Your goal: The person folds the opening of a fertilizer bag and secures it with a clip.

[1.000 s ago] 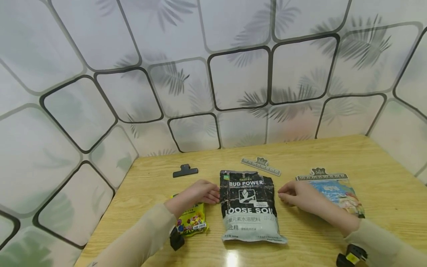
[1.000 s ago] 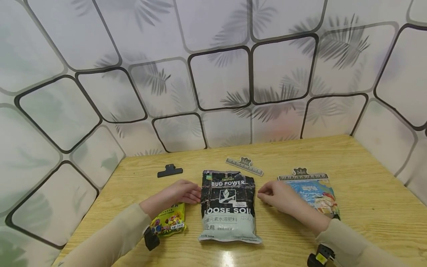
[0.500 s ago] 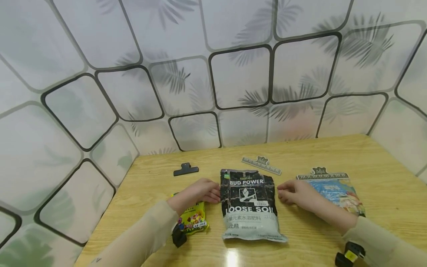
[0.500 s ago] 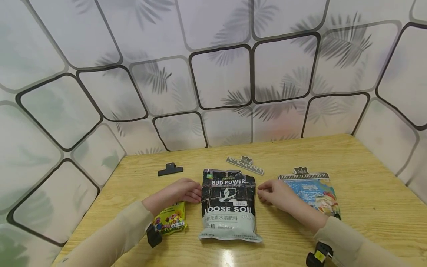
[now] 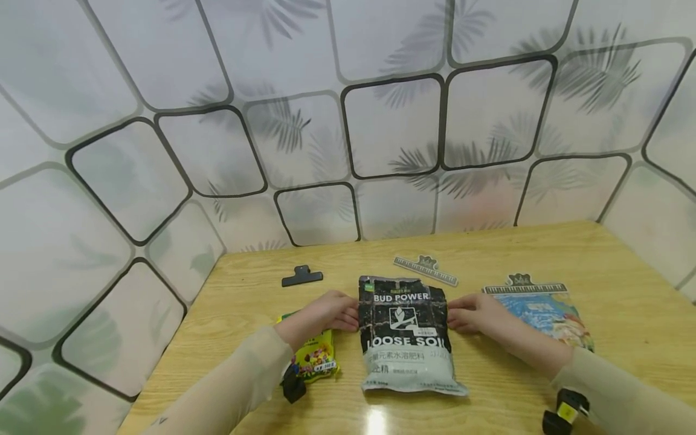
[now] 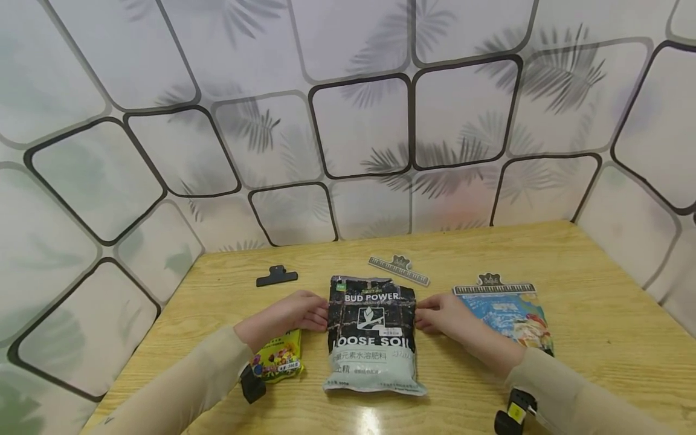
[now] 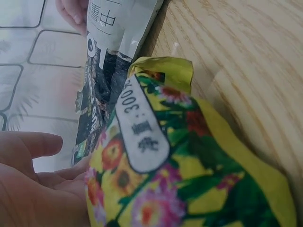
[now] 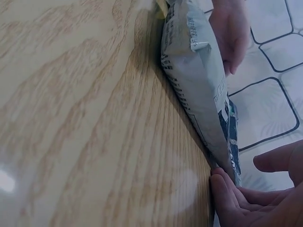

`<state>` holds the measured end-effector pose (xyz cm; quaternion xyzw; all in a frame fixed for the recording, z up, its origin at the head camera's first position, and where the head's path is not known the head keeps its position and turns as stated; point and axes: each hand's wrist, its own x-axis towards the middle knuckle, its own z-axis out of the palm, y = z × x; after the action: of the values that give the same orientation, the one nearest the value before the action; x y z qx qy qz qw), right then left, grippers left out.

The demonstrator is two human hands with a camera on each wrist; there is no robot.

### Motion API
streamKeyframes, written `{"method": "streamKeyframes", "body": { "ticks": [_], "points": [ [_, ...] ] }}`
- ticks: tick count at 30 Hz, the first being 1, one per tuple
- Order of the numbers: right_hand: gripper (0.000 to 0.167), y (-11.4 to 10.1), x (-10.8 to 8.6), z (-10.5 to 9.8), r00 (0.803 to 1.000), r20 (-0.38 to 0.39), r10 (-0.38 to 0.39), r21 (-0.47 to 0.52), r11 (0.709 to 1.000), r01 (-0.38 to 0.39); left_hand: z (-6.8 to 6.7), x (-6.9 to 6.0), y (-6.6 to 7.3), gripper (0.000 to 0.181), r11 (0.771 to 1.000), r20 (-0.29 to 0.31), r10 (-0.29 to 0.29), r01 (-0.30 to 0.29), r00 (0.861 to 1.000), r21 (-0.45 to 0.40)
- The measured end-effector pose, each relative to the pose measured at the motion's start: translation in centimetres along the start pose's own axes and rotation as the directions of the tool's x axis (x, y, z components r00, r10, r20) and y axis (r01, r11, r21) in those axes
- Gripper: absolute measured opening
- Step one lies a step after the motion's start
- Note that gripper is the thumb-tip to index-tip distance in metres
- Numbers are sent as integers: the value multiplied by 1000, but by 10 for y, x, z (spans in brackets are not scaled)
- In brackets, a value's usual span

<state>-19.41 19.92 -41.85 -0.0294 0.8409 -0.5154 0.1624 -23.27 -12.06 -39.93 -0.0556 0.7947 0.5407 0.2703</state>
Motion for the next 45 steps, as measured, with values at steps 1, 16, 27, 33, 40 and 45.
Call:
{"method": "streamKeyframes", "body": {
  "ticks": [1,16,27,33,40,45],
  "points": [
    [48,-1,1,0,1000,4,7,7,1000,-7,0,0,1,40,1000,-3,-1,1,1000,-4],
    [51,-5,4,0,997,49,55,69,996,-58,1,-1,2,46,1000,5,17,-17,1000,14],
    [51,-5,6,-1,997,64,42,77,996,-47,5,-1,2,42,997,-3,56,-56,998,54],
    [52,-5,6,-1,997,63,49,92,994,-55,6,2,0,38,996,-10,57,-56,998,76],
    [54,-2,8,0,996,68,54,119,991,-62,6,2,-2,32,992,-31,87,-84,996,92],
    [55,1,10,0,996,64,56,147,987,-65,5,0,-3,32,990,-51,118,-113,992,87]
  ]
}}
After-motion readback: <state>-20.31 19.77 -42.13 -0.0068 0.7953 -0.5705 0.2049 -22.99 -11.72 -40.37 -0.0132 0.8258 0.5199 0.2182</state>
